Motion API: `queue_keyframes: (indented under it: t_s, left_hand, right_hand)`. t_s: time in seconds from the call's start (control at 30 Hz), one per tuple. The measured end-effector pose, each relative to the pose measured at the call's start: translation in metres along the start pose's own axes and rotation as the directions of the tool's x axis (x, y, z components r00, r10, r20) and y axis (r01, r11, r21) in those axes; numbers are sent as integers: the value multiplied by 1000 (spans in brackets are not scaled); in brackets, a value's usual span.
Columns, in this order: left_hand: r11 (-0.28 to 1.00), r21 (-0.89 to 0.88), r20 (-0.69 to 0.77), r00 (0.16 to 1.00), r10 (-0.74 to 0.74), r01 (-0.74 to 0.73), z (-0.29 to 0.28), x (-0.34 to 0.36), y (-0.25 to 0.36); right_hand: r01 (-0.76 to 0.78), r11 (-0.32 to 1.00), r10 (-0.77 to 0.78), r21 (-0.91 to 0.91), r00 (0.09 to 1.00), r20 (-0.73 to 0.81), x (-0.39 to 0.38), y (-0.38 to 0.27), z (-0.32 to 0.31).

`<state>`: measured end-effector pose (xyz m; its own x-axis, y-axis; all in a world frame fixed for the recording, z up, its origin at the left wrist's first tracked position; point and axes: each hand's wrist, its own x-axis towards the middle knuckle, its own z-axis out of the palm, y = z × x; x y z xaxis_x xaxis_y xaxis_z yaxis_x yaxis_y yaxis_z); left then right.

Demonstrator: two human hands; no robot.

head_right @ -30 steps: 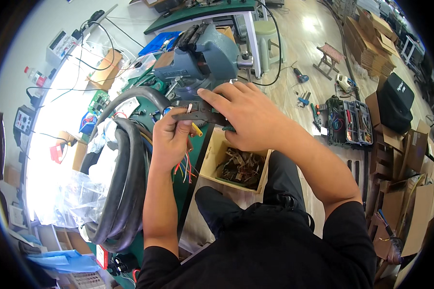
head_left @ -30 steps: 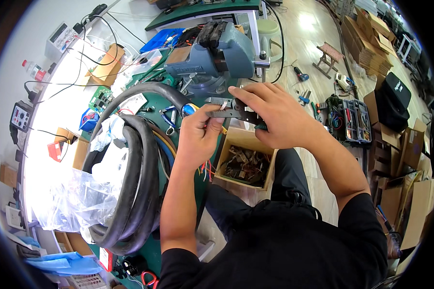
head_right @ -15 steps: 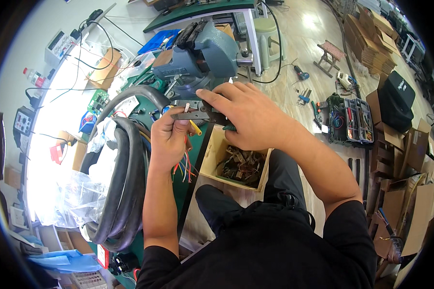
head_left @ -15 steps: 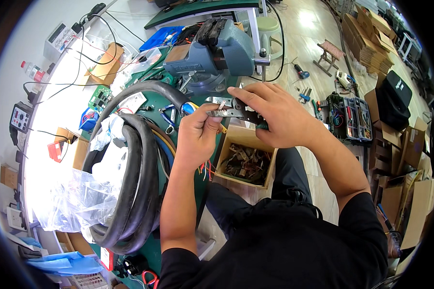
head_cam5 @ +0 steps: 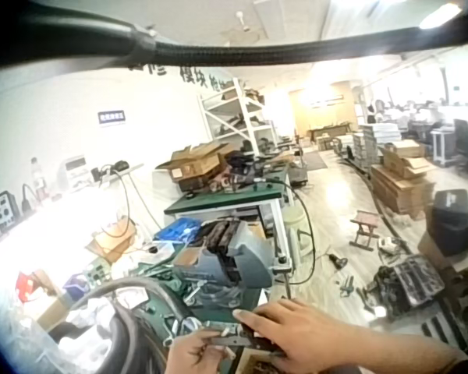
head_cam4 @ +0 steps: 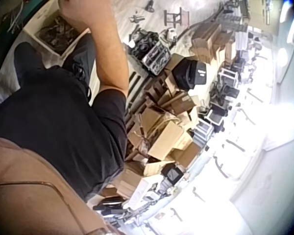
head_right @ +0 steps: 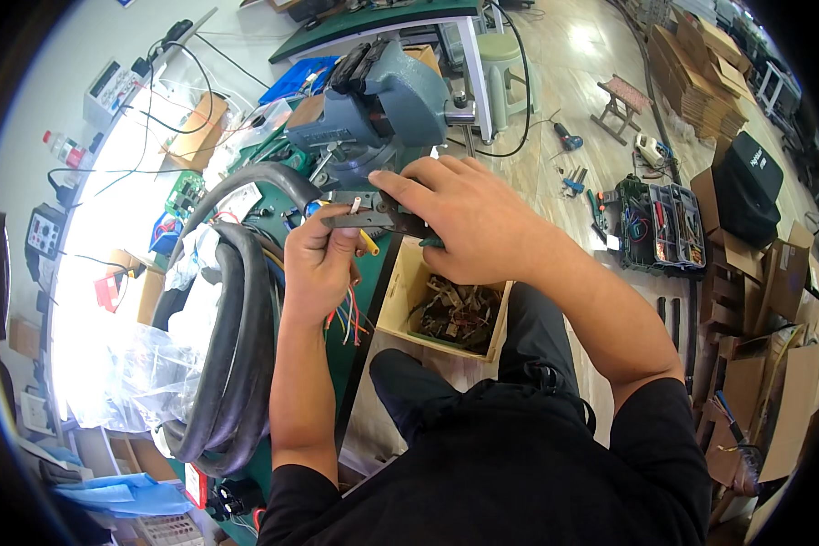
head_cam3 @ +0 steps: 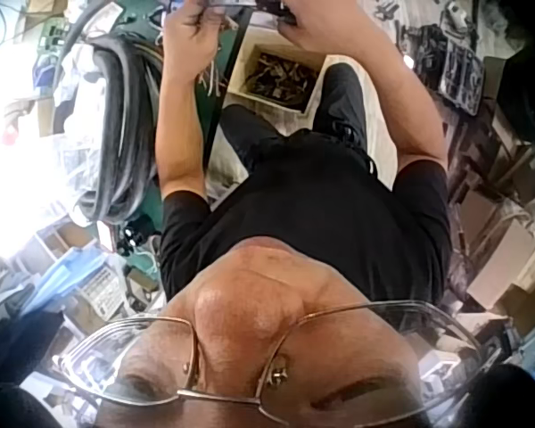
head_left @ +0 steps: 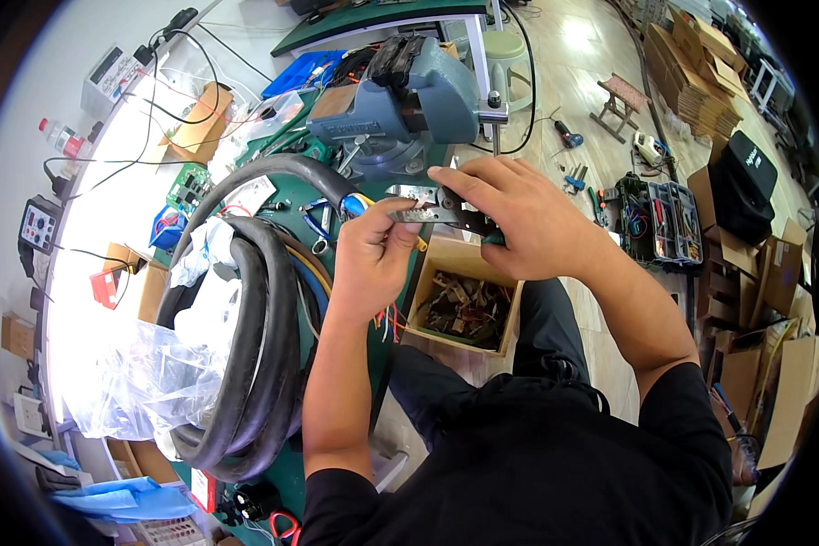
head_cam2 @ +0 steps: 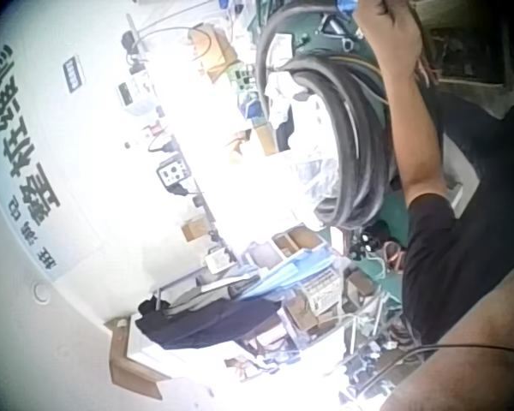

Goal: The person uses wire strippers to remove insulation from wires, then uses a crimping tool to attach terminals to the ends of the wires, and finally organizes the resulting cable assembly with the help of another person.

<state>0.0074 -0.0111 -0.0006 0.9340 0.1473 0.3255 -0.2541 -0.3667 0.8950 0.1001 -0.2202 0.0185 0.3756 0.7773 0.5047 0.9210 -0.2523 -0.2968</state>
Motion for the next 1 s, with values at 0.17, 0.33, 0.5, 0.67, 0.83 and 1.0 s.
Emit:
queue_keyframes:
  t_s: [0.17, 0.33, 0.5, 0.67, 0.83, 1.0]
  left_hand:
    - [998, 43, -14, 999, 39, -38, 1, -1, -2]
    - [999, 42, -1, 1000, 16, -16, 2, -1, 4]
    - [1000, 10, 2, 1000, 21, -21, 3, -1, 7]
    - [999, 13, -4, 999, 41, -41, 3, -1, 4]
    - [1000, 10, -19, 999, 27, -27, 3, -2, 7]
    - [985, -51, -80, 984, 159, -164, 9, 1, 6]
  right_hand:
    - [-4, 999, 4, 31, 1000, 4, -1, 0, 1]
    - [-25, 998, 23, 65, 999, 31, -2, 0, 1]
    - [-14, 997, 13, 72, 1000, 11, -2, 0, 3]
    - [-10, 997, 10, 79, 1000, -1, -1, 0, 5]
    - [-9, 997, 9, 80, 1000, -11, 0, 0, 6]
    - [-12, 997, 13, 70, 1000, -13, 0, -2, 6]
